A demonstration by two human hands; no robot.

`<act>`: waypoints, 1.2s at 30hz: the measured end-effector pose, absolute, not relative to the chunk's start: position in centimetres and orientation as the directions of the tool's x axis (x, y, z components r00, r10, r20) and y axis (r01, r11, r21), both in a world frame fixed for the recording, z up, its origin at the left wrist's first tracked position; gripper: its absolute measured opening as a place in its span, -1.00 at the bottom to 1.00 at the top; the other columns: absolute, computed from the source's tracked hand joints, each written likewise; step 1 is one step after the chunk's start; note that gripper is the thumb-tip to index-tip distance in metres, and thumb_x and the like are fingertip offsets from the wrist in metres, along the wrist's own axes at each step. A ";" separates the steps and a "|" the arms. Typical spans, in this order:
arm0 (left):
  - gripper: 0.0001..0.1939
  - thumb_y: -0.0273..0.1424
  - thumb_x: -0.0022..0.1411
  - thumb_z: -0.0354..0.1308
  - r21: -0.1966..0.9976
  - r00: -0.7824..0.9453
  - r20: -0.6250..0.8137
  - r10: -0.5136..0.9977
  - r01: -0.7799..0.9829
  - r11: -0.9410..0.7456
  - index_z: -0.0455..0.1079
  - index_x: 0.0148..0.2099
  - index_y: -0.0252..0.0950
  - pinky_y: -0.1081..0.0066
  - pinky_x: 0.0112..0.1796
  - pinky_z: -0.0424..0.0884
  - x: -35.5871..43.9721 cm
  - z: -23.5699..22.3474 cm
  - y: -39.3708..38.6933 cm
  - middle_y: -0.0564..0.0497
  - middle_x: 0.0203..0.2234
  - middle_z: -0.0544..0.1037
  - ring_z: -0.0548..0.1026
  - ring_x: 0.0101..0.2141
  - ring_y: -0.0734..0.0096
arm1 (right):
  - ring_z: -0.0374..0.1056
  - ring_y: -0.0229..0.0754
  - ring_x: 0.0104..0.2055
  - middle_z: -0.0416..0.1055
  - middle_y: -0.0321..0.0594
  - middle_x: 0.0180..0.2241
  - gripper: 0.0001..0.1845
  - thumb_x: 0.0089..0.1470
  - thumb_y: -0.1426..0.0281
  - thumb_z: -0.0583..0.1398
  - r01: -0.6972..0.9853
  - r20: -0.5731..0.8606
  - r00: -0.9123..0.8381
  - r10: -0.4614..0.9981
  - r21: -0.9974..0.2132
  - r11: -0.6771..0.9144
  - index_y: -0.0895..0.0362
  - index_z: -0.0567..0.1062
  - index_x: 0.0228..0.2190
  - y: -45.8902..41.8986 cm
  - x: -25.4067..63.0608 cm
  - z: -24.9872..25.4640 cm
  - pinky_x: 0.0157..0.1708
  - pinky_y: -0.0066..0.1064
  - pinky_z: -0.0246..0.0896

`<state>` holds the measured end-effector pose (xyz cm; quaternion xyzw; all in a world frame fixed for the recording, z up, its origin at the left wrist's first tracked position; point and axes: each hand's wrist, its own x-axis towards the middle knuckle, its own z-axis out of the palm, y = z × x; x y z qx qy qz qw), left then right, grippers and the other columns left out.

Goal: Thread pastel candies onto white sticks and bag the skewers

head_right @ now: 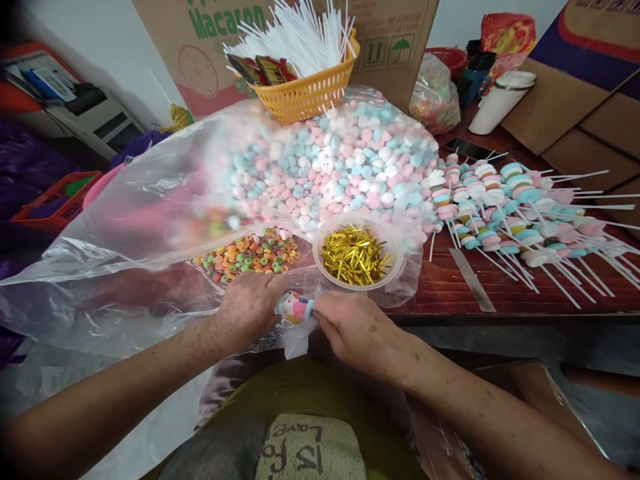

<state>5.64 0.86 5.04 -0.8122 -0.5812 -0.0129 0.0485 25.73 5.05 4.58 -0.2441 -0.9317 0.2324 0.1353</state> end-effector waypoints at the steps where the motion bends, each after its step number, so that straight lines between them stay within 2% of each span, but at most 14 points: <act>1: -0.84 -0.36 0.10 0.09 -0.024 0.293 0.031 0.955 0.956 -0.293 0.37 -0.27 -0.32 0.33 -0.43 0.27 5.7 5.1 1.0 -0.05 -0.52 0.50 0.48 -0.45 0.23 | 0.11 -0.31 -0.53 0.25 -0.28 -0.56 -0.74 0.16 0.49 -0.02 0.401 0.151 -0.835 0.530 -0.493 0.772 0.17 0.32 -0.54 5.2 25.7 4.6 -0.51 -0.45 -0.10; 5: -0.61 -0.07 0.06 0.14 0.203 0.130 -0.169 0.977 0.975 -0.094 0.38 -0.17 -0.24 0.39 -0.44 0.26 5.2 5.8 1.3 0.00 -0.43 0.54 0.50 -0.41 0.24 | 0.15 -0.23 -0.42 0.30 -0.18 -0.50 -0.73 0.16 0.51 -0.01 0.433 0.290 -0.809 0.511 -0.295 0.852 0.19 0.37 -0.53 6.1 26.6 5.2 -0.41 -0.39 -0.09; 8: -0.55 -0.01 -0.02 0.19 0.315 0.164 -0.288 0.944 0.946 -0.069 0.39 -0.20 -0.24 0.41 -0.44 0.25 5.0 6.3 1.4 0.01 -0.43 0.53 0.48 -0.40 0.24 | 0.10 -0.23 -0.44 0.28 -0.22 -0.56 -0.72 0.11 0.54 0.00 0.407 0.322 -0.832 0.452 -0.200 0.891 0.18 0.35 -0.58 6.2 27.0 5.5 -0.40 -0.35 -0.15; 11: -0.61 -0.10 -0.03 0.24 0.439 0.259 -0.355 0.898 0.895 -0.085 0.40 -0.23 -0.25 0.41 -0.41 0.27 5.8 6.1 1.4 0.01 -0.41 0.53 0.48 -0.35 0.22 | 0.06 -0.23 -0.45 0.27 -0.24 -0.58 -0.75 0.07 0.54 0.02 0.353 0.347 -0.851 0.394 -0.179 0.918 0.18 0.34 -0.60 5.6 26.1 5.0 -0.39 -0.32 -0.19; 14: -0.64 -0.17 -0.09 0.30 0.637 0.362 -0.394 0.845 0.770 -0.033 0.40 -0.26 -0.26 0.42 -0.39 0.30 6.8 5.4 1.5 0.04 -0.41 0.53 0.46 -0.36 0.27 | 0.04 -0.22 -0.45 0.27 -0.24 -0.59 -0.79 0.04 0.49 0.06 0.278 0.394 -0.861 0.323 -0.168 0.946 0.17 0.36 -0.59 5.3 24.7 4.1 -0.39 -0.30 -0.20; 17: -0.64 -0.22 -0.12 0.32 0.807 0.395 -0.385 0.834 0.582 0.096 0.38 -0.28 -0.29 0.45 -0.40 0.31 6.9 4.8 1.7 0.08 -0.46 0.48 0.43 -0.40 0.36 | 0.08 -0.21 -0.43 0.29 -0.22 -0.56 -0.77 0.10 0.47 0.04 0.255 0.431 -0.835 0.343 -0.250 0.934 0.17 0.38 -0.55 5.7 24.3 3.7 -0.38 -0.32 -0.14; 21: -0.52 -0.19 -0.17 0.35 0.811 0.333 -0.406 0.851 0.560 0.168 0.35 -0.22 -0.30 0.44 -0.43 0.32 6.9 4.2 2.1 0.09 -0.47 0.43 0.39 -0.43 0.39 | 0.15 -0.25 -0.42 0.31 -0.21 -0.51 -0.75 0.16 0.51 -0.02 0.215 0.385 -0.827 0.410 -0.457 0.863 0.18 0.39 -0.46 6.2 24.7 3.6 -0.41 -0.42 -0.01; 24: -0.53 -0.31 -0.19 0.36 0.796 0.344 -0.347 0.873 0.600 0.080 0.36 -0.18 -0.31 0.36 -0.34 0.36 7.2 4.1 2.3 0.02 -0.40 0.49 0.44 -0.36 0.30 | 0.12 -0.25 -0.48 0.28 -0.23 -0.57 -0.74 0.11 0.53 -0.02 0.180 0.355 -0.854 0.381 -0.487 0.855 0.16 0.33 -0.56 5.8 24.0 3.0 -0.47 -0.43 -0.02; 26: -0.41 -0.35 -0.16 0.34 0.870 0.376 -0.287 0.881 0.488 0.076 0.31 -0.03 -0.30 0.33 -0.27 0.38 6.3 4.7 2.4 -0.05 -0.29 0.53 0.47 -0.27 0.25 | 0.12 -0.24 -0.49 0.28 -0.23 -0.57 -0.74 0.11 0.51 -0.03 0.202 0.359 -0.832 0.422 -0.514 0.834 0.15 0.31 -0.57 5.6 23.6 2.7 -0.47 -0.42 -0.01; 29: -0.15 -0.22 -0.01 0.27 0.970 0.392 -0.187 0.901 0.219 0.106 -0.03 0.26 -0.17 0.31 -0.21 0.40 2.8 6.4 2.2 -0.19 0.02 0.41 0.44 -0.07 0.19 | 0.17 -0.28 -0.47 0.29 -0.26 -0.53 -0.76 0.17 0.47 -0.03 0.246 0.319 -0.786 0.529 -0.624 0.742 0.16 0.33 -0.49 5.8 23.8 3.1 -0.44 -0.46 0.03; 30: -0.21 -0.17 0.07 0.20 0.967 0.372 -0.198 0.907 0.226 0.119 -0.05 0.28 -0.15 0.29 -0.17 0.39 1.5 6.9 2.0 -0.21 0.11 0.33 0.38 0.02 0.16 | 0.17 -0.29 -0.47 0.28 -0.28 -0.53 -0.77 0.19 0.45 -0.03 0.249 0.302 -0.777 0.553 -0.659 0.710 0.15 0.34 -0.47 6.0 24.0 3.4 -0.44 -0.48 0.03; 32: -0.39 -0.11 0.15 0.11 0.910 0.407 -0.329 0.852 0.377 0.171 0.14 0.21 -0.17 0.31 -0.15 0.39 -0.5 7.4 1.4 -0.20 0.10 0.34 0.33 0.07 0.13 | 0.16 -0.32 -0.48 0.26 -0.32 -0.54 -0.78 0.20 0.44 -0.02 0.240 0.283 -0.771 0.570 -0.700 0.673 0.14 0.34 -0.45 6.3 24.3 4.0 -0.45 -0.50 0.03; 34: -0.54 -0.08 0.20 0.04 0.874 0.502 -0.419 0.757 0.449 0.186 0.34 0.06 -0.21 0.35 -0.17 0.39 -1.1 7.3 0.5 -0.15 -0.03 0.46 0.41 -0.03 0.17 | 0.16 -0.32 -0.49 0.25 -0.33 -0.55 -0.78 0.20 0.44 -0.01 0.235 0.289 -0.771 0.568 -0.700 0.674 0.14 0.33 -0.46 6.5 24.5 4.5 -0.45 -0.51 0.01; 36: -0.57 -0.07 0.23 -0.03 0.872 0.544 -0.463 0.699 0.422 0.249 0.39 -0.03 -0.24 0.41 -0.24 0.40 -0.4 6.9 -0.6 -0.09 -0.22 0.52 0.47 -0.22 0.30 | 0.16 -0.32 -0.48 0.24 -0.33 -0.54 -0.79 0.18 0.45 0.00 0.237 0.300 -0.775 0.556 -0.678 0.696 0.15 0.34 -0.47 6.4 24.5 4.7 -0.45 -0.51 0.01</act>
